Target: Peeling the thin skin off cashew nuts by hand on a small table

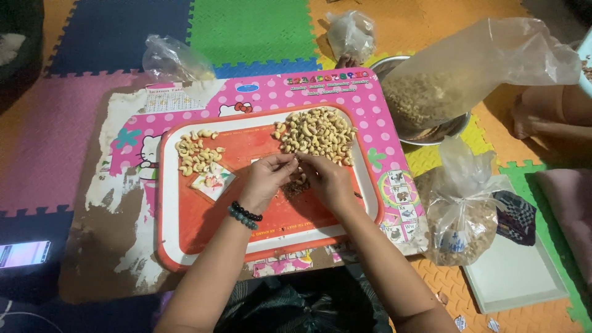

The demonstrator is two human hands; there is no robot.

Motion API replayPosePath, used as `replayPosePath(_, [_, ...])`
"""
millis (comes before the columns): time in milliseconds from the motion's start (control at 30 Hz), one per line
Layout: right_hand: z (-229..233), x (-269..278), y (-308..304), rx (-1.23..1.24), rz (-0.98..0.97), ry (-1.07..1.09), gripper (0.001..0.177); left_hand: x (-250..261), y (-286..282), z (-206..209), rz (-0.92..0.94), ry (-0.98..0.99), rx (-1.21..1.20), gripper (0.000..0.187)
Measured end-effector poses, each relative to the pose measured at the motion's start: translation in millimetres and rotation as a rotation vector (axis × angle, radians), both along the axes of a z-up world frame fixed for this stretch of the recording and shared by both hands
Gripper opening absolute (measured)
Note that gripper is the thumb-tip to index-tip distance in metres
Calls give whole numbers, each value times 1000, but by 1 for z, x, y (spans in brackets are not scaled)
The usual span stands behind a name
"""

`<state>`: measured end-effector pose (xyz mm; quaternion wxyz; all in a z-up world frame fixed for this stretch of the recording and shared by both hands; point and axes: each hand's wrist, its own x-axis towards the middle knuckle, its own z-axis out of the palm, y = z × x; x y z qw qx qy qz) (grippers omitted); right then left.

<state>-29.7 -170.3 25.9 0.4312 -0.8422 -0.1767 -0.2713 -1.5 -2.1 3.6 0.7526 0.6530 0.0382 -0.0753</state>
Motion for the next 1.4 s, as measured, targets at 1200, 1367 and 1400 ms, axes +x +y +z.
replayPosePath(1200, [-4,4,-1,269,74,297,28,0,2,4,3,-48,-8,38])
replayPosePath(1367, [-2,3,-2,280,100,305,28,-3,0,10,7,-60,4,37])
replayPosePath(1400, [-2,3,-2,279,105,302,29,-4,-1,11,16,-73,-5,36])
